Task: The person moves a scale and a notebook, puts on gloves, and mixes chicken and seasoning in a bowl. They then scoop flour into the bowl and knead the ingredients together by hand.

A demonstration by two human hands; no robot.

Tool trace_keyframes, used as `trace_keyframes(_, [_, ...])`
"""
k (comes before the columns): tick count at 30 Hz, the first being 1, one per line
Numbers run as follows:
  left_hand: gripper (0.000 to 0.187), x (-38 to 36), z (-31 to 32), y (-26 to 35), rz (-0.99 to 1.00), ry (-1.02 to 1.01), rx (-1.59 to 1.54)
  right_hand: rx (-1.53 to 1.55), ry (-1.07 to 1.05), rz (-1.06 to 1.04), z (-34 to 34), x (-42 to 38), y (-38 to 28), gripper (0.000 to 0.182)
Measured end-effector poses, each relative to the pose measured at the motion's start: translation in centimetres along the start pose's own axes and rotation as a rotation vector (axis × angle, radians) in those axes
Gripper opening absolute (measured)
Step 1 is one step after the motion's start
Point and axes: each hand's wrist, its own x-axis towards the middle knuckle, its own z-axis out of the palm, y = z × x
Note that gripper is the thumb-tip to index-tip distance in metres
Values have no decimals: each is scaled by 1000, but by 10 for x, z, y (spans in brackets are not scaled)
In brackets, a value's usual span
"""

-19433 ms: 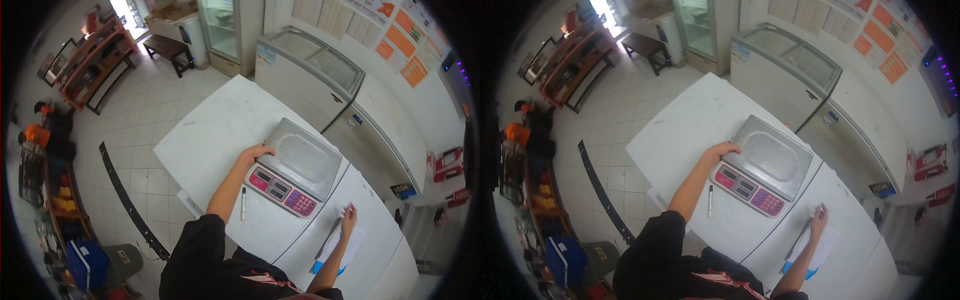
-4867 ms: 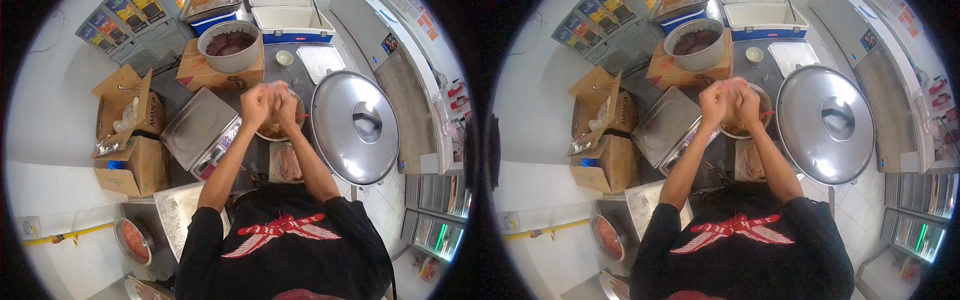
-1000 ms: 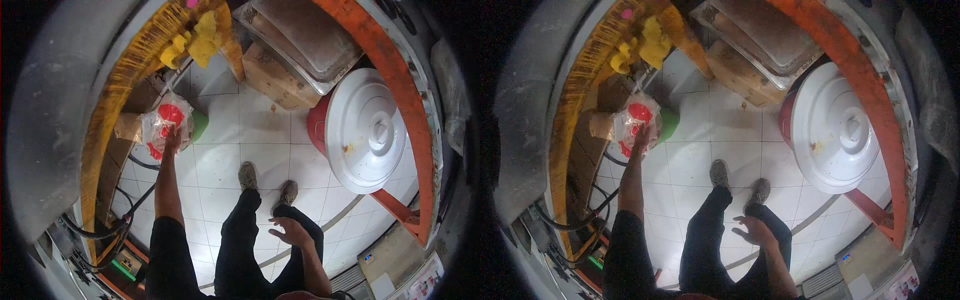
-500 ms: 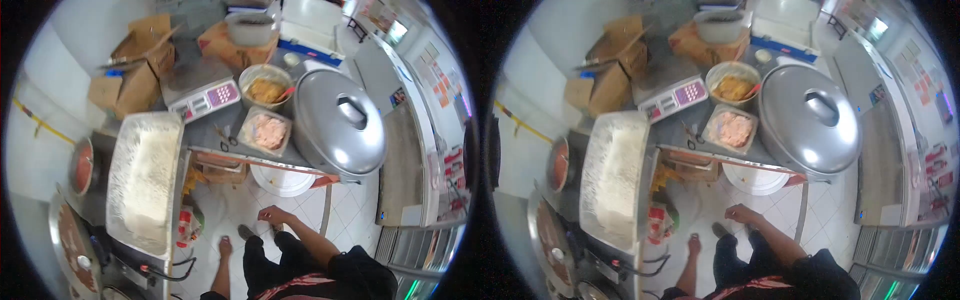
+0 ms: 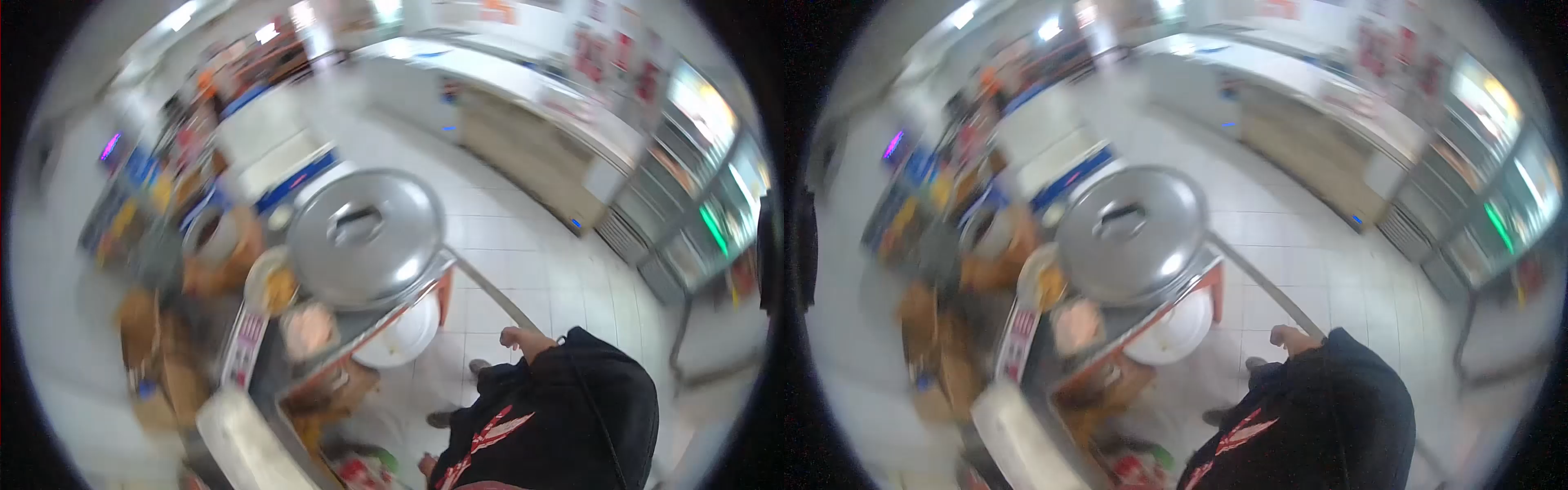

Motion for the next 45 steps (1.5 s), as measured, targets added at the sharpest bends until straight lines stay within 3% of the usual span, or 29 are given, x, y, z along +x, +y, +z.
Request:
trace_keyframes(3, [44,28,13,75,145,-87,211,212,36,-42,-49,-79,3,36])
trace_keyframes(11, [37,54,181,314,459,-170,383,703,257,-139,-156,-50,120,42])
trace_keyframes(14, [35,49,235,382,554,-151,398,763,374,-137,-187,-51,160,42])
trace_keyframes(19, [33,40,331,506,673,-168,365,668,302,-289,-264,-45,194,43])
trace_keyframes(20, [27,60,361,533,472,-427,256,678,296,-311,-284,-46,194,41])
trace_keyframes(21, [23,-14,380,590,533,-486,306,693,284,-335,-301,-42,195,38])
trace_keyframes(23, [24,-88,432,664,735,-1142,364,743,246,-354,-342,-28,196,40])
trace_keyframes(25, [21,-220,469,728,866,-1652,427,730,250,-380,-382,-9,202,42])
trace_keyframes(26, [24,-294,479,767,979,-1940,519,530,398,-419,-396,32,212,41])
trace_keyframes(27, [25,-338,493,776,1326,-1870,486,548,328,-400,-422,43,215,40])
trace_keyframes(28, [25,-387,508,806,1126,-2262,428,566,259,-378,-456,48,219,40])
trace_keyframes(29, [26,-419,527,826,1264,-2349,342,590,194,-353,-494,50,218,40])
trace_keyframes(31, [29,-469,554,874,1316,-2635,138,542,299,-381,-558,67,231,41])
trace_keyframes(32, [30,-481,568,898,1374,-2668,131,325,449,-468,-587,84,251,41])
trace_keyframes(34, [33,-508,600,923,1394,-2813,67,184,649,-494,-643,103,287,32])
trace_keyframes(36, [39,-522,633,949,1538,-2837,51,328,744,-548,-713,75,310,24])
trace_keyframes(37, [43,-526,647,960,1603,-2837,47,262,778,-534,-748,57,322,22])
trace_keyframes(39, [49,-520,678,1002,1727,-2531,225,414,951,-531,-826,2,336,23])
trace_keyframes(45, [31,-427,811,1136,1536,-2052,587,542,1454,-390,-1028,-87,442,25])
